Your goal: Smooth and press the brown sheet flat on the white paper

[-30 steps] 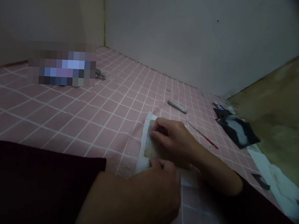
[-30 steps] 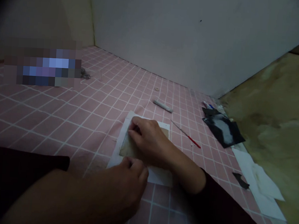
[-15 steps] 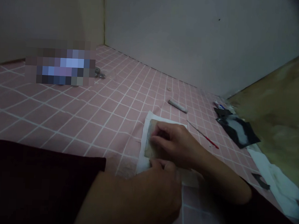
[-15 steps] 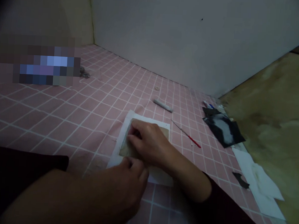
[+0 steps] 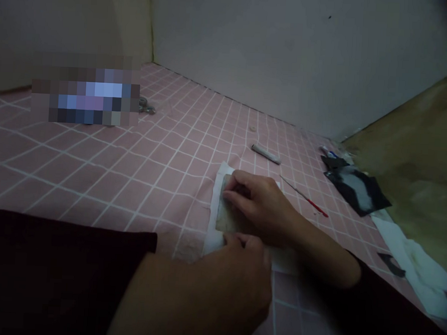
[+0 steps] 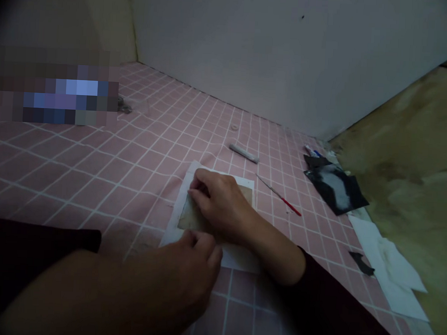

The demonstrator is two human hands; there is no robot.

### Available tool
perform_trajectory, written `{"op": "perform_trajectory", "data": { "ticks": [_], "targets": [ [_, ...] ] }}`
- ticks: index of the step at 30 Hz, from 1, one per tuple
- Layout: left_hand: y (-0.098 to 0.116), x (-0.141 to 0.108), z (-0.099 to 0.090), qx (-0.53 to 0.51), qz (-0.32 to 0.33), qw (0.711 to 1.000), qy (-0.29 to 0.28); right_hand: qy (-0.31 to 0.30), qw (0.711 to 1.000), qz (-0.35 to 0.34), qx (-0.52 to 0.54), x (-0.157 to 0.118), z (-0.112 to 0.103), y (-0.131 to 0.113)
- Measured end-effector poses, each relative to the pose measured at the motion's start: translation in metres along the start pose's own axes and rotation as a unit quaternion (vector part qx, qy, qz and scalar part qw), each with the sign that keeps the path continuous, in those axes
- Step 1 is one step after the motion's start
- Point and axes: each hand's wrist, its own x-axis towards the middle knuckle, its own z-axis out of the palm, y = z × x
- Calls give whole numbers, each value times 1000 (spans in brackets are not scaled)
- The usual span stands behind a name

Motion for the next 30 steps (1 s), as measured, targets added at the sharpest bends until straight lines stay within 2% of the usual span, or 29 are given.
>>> {"op": "perform_trajectory", "data": {
  "ticks": [2,4,7,9,13,14,19,20,24,25,28,30],
  "targets": [
    [1,0,1,6,-3,1000,5,-63,998,9,13,-2,-2,-2],
    [2,-1,2,10,-10,1000,14,-83,996,18,13,-3,-2,-2],
    [3,-1,3,-1,-5,1000,22,2,1000,12,-11,-1,0,-1],
    [3,0,3,-8,-1,1000,9,28,1000,2,-13,0,1,0],
    [0,0,-2,6,-8,1000,5,-78,997,6,2,-3,-2,-3],
    [-1,1,-4,7,-5,1000,2,-88,996,9,1,-4,-3,-4],
    [-3,3,-7,-19,25,998,-60,23,1000,-6,-12,-1,0,-3],
    [-3,3,-7,-19,25,998,-60,11,1000,-13,-9,0,0,-3],
    [0,4,-2,-10,13,999,-46,-103,994,-27,-9,-2,-4,-6],
    [1,4,-1,-6,8,999,-39,-102,994,-28,-13,-3,-4,-7],
    [1,3,1,-1,3,1000,-20,-36,999,-15,-22,-2,-3,-6],
    [1,2,1,2,4,1000,-17,-18,1000,-10,-23,-2,-3,-6]
  ]
}}
